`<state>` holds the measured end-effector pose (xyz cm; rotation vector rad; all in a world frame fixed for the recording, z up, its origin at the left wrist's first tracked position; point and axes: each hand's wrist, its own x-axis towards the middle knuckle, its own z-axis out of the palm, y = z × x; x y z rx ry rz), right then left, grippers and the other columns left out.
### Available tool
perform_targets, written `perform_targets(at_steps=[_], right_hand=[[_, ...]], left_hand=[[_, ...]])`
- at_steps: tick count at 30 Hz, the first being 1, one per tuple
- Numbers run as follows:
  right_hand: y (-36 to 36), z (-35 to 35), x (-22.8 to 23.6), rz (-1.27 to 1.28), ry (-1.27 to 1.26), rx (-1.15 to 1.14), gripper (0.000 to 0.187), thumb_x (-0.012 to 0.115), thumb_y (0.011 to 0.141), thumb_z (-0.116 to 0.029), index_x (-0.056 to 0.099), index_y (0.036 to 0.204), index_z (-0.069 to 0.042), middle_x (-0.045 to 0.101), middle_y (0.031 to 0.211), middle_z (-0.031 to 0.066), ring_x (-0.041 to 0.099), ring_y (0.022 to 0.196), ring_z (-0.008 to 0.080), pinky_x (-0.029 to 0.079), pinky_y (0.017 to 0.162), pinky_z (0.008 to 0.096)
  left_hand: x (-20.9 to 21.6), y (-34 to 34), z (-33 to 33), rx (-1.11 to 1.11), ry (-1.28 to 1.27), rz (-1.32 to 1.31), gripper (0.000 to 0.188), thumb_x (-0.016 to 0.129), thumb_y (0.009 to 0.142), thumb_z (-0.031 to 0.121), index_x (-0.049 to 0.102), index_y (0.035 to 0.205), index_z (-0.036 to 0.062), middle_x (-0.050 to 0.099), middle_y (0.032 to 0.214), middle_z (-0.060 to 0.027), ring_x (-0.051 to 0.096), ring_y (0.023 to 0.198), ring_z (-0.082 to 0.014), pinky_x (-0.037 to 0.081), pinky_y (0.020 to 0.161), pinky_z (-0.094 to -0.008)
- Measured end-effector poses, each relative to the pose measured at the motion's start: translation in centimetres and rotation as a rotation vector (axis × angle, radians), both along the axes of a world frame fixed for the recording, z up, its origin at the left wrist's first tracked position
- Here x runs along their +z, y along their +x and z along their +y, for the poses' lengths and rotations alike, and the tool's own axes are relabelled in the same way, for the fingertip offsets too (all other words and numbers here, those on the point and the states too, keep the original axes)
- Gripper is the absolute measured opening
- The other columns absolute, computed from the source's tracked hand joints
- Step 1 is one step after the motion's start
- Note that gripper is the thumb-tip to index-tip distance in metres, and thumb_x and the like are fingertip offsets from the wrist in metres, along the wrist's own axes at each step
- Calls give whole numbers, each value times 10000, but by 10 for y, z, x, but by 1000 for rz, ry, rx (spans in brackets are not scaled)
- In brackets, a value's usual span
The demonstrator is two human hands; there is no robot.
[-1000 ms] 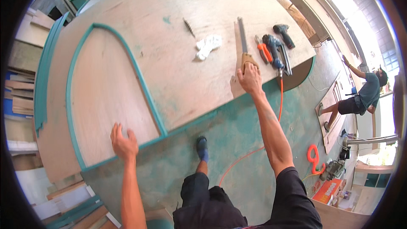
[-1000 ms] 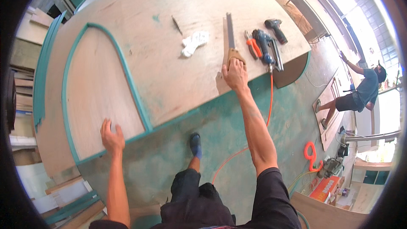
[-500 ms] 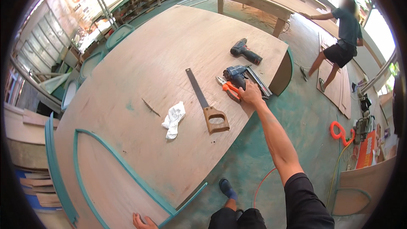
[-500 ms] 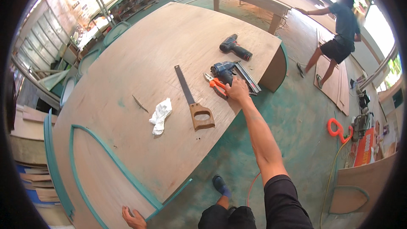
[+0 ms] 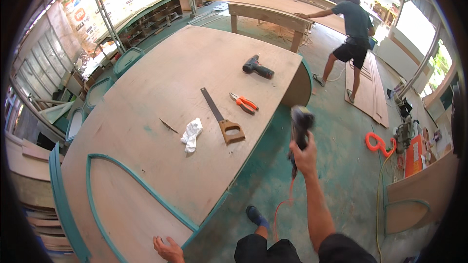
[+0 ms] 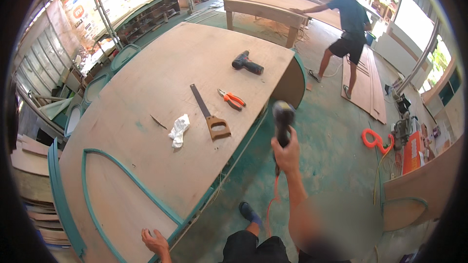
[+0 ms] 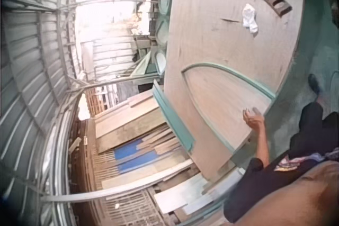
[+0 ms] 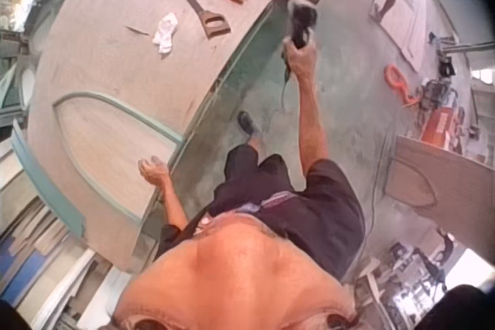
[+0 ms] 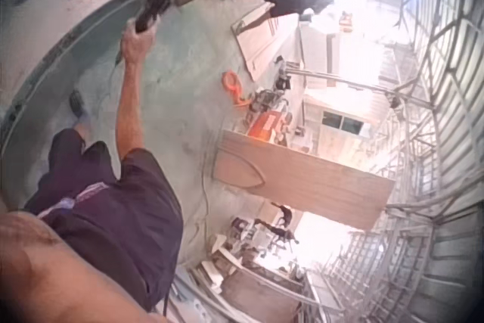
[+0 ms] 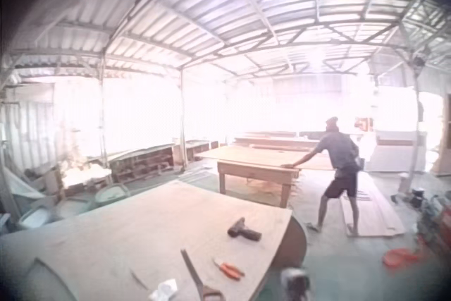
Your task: The person assembles a curved green wooden frame on a workbench using a pneumatic nail gun and a hand saw, fastening curved pieces to a plywood base and cutting off excess material.
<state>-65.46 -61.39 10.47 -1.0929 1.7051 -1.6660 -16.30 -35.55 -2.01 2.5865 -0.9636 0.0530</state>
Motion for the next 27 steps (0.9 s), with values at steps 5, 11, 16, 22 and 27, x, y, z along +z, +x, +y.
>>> perform_targets(at_steps=[5,11,16,22,27], right_hand=[[12,190,-47,-762,115,-75,217,691,949,-165,632,1107,-29,521,637,-12,549,562,147,495,558,335],[86,337,-86,-1160,314,-8,335,666,1020,-338,622,1148,-32,482,646,-30,514,552,137,502,558,349],[188,366,-83,-1264,353,138,320,640,1038,-307,619,1169,-17,452,644,-25,483,529,127,480,546,343],[293,355,-113,-1429,369,211,363,660,1031,-320,622,1164,16,453,626,-14,484,518,126,464,533,328],[277,350,-113,-1363,412,232,392,648,1036,-363,628,1163,7,439,613,-25,469,501,112,450,511,318]], left_hand=[[0,8,6,-50,33,-49,411,636,951,287,629,1217,-26,566,1391,-191,521,1288,-389,455,1027,-506],[-18,33,5,-91,126,-44,421,641,956,371,639,1187,19,568,1384,-179,527,1277,-390,462,1021,-512],[-33,54,15,-338,-310,343,429,620,1000,358,638,1231,-2,639,1229,-184,613,1092,-310,492,955,-435],[3,69,24,-718,-289,911,433,579,1036,280,565,1361,-7,636,1239,-147,623,1093,-227,530,927,-382],[7,8,43,-1276,-337,372,511,673,971,385,621,1302,-1,623,1274,-207,624,1145,-322,524,962,-433]])
